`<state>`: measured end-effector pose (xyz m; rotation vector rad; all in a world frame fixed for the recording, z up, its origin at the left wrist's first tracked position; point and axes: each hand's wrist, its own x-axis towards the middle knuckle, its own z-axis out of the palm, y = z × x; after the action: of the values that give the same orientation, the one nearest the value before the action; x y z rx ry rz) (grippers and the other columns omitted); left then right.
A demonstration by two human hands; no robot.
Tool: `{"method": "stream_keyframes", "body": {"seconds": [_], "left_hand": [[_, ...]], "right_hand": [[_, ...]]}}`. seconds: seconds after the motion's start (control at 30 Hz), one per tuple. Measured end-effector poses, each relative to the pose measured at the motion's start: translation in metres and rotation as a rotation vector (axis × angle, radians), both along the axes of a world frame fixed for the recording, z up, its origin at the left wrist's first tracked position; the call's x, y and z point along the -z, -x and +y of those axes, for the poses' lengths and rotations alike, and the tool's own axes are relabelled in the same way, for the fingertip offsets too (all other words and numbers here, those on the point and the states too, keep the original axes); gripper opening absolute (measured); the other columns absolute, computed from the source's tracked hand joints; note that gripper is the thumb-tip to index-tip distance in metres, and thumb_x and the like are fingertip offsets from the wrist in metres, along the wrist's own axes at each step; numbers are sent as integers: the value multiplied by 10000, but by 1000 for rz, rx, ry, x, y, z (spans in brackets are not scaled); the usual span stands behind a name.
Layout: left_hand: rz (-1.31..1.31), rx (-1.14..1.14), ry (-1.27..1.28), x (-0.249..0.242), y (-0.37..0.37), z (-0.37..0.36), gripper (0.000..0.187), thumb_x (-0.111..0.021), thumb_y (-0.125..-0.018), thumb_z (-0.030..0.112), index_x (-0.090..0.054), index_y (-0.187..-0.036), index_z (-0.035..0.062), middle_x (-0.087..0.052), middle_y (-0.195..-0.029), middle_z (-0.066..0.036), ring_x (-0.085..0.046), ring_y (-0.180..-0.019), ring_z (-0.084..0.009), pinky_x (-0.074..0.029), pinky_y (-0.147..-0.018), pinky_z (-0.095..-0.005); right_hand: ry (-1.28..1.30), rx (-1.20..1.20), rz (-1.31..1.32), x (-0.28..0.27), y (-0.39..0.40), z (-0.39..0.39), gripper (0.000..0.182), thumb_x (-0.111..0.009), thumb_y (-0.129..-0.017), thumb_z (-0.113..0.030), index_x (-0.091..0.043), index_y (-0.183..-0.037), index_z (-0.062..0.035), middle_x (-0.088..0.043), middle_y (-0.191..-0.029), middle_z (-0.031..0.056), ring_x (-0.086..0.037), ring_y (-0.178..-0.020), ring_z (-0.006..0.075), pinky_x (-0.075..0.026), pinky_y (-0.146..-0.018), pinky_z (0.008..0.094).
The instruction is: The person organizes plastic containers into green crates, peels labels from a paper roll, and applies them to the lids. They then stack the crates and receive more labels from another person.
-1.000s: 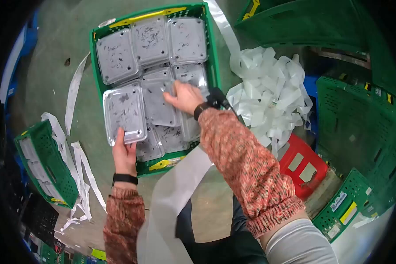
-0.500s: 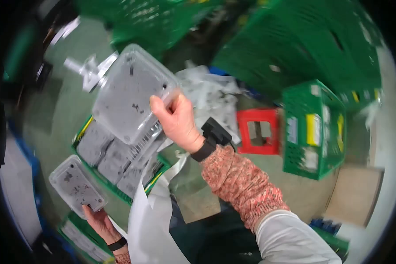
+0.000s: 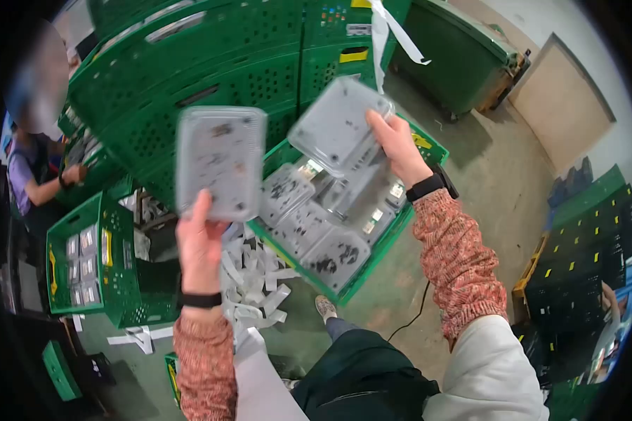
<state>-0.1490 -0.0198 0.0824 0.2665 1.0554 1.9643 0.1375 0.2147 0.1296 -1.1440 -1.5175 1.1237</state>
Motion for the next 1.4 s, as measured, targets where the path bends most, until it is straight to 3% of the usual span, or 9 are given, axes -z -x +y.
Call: {"method": "stream_keyframes", "body": {"seconds": [0.27, 0.47, 0.7, 0.73, 0.83, 1.0, 1.13, 1.27, 1.4], "left_hand": [[-99, 320, 481, 145, -102, 257, 417, -744, -844, 185, -566, -1162, -17, -663, -1083, -153, -681, -907, -298, -572, -752, -478], [-91, 381, 611, 227, -91, 302, 335, -635, -902, 79, -510, -1162, -91, -633, -1098, -224, -666, -953, -380, -569, -754, -606], [243, 205, 806, 161, -100, 298, 206, -694, -777, 59, -600, -871, -99, -616, -745, -127, -598, -633, -224, -479, -560, -373], [283, 369, 780, 135, -101, 287, 484, -712, -828, 175, -490, -1173, -83, -577, -1128, -221, -616, -935, -317, -508, -757, -446], [316, 445, 711, 106, -101, 258, 606, -747, -820, 228, -450, -1239, -92, -533, -1235, -242, -588, -1064, -312, -492, -893, -422], [208, 169, 94, 49, -41, 88, 520, -683, -901, 145, -454, -1331, -36, -471, -1367, -194, -574, -1169, -296, -504, -967, -414], [96, -351, 287, 102, 53, -135, 363, -622, -943, 144, -528, -1241, -42, -624, -1140, -169, -647, -1020, -255, -538, -897, -370], [-224, -870, 533, 210, 68, -376, 246, -619, -930, 167, -578, -1082, -22, -662, -982, -135, -662, -826, -209, -564, -774, -337], [-552, -1000, 531, 302, 24, -556, 187, -607, -918, 171, -586, -1021, 17, -661, -924, -102, -649, -788, -200, -564, -722, -328]], "right_hand": [[753, -82, -167, 170, -91, 130, 420, -714, -803, -308, -675, -1011, 54, -653, -967, 115, -623, -797, 221, -504, -766, 362], [646, -25, -810, 242, -78, 96, 848, -592, -777, -644, -571, -1181, 102, -639, -1152, 263, -630, -1019, 420, -480, -918, 445], [-17, 194, -867, 208, -54, 99, 689, -572, -860, -490, -471, -1300, 30, -590, -1178, 265, -556, -1118, 417, -434, -948, 501], [-126, 150, -772, 223, -50, 104, 642, -618, -839, -417, -471, -1312, -9, -548, -1234, 249, -537, -1133, 410, -440, -946, 494], [-201, -285, -1041, 236, -47, 92, 642, -621, -832, -405, -469, -1317, -13, -551, -1212, 236, -539, -1117, 411, -445, -945, 494], [-151, -238, -1182, 207, -41, 98, 466, -636, -825, -408, -642, -1161, -86, -654, -1108, 225, -607, -1059, 408, -483, -906, 485], [-349, -320, -552, 153, 22, 73, 371, -602, -938, -193, -579, -1193, 76, -649, -1164, 166, -609, -1078, 225, -464, -930, 333], [-320, -633, -261, 13, 204, -152, 269, -551, -986, -136, -591, -1195, 29, -658, -1110, 83, -601, -1050, 149, -438, -943, 271], [-273, -1171, -243, 47, 339, -377, 262, -592, -939, -107, -594, -1181, -4, -684, -1040, 67, -633, -979, 146, -482, -846, 274]]}}
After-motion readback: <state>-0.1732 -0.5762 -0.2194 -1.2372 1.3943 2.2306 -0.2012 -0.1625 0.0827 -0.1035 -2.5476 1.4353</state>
